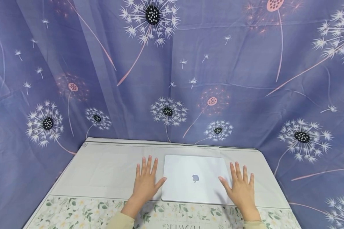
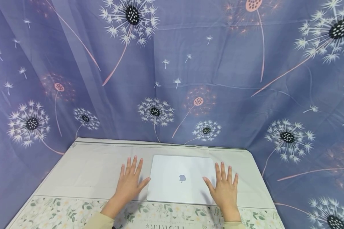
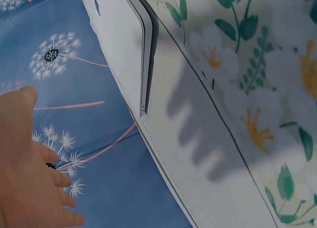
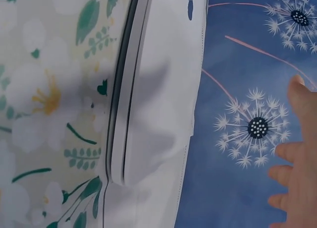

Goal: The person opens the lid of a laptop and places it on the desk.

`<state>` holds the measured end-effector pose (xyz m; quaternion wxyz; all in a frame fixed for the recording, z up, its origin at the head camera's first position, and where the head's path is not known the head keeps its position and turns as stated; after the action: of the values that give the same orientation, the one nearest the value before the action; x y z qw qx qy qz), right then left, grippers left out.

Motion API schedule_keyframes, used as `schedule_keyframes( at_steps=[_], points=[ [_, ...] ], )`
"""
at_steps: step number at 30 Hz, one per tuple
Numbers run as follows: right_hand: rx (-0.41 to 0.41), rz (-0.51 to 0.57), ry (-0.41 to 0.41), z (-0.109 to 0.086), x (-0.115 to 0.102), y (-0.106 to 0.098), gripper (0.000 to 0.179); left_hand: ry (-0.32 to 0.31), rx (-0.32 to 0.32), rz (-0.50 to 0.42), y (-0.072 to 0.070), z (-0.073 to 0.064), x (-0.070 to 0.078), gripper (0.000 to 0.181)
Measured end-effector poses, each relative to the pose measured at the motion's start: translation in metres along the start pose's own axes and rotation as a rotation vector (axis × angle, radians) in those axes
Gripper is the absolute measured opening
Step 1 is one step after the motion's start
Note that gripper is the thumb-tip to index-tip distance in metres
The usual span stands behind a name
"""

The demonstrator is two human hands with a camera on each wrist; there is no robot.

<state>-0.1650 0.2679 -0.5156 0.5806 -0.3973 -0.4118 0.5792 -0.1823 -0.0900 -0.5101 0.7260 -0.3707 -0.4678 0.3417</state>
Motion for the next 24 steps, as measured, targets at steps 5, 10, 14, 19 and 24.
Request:
schedule_keyframes(
  at_steps=[5,10,14,19,24],
  points=[
    [-0.032,0.006,0.006,0.0,0.002,0.002,0.08,-0.013,-0.025,-0.028,0.004,0.001,0.003,0.083],
    [-0.042,0.014,0.01,-0.001,0.002,0.002,0.08,-0.01,-0.048,-0.056,0.007,0.001,0.007,0.082],
    [-0.033,0.021,0.008,-0.002,0.003,0.005,0.078,0.006,-0.062,-0.044,0.011,0.0,0.01,0.082],
    [-0.029,0.037,0.005,-0.003,0.005,0.008,0.076,0.015,-0.079,-0.047,0.016,0.0,0.013,0.081],
    [-0.024,0.05,0.005,-0.003,0.004,0.008,0.073,0.018,-0.09,-0.068,0.02,-0.001,0.015,0.079]
  ],
)
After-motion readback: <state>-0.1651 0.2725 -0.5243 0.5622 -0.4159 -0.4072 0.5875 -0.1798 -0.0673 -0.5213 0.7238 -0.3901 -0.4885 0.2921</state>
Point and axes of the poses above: each hand's wrist, its own z-axis towards the middle knuckle, its own y-axis out of the palm, x = y × z, the point moved 1 cm from there along z, towards the middle knuckle, and after that the axes turned 15 degrees about -z, right-handed, at the moved point
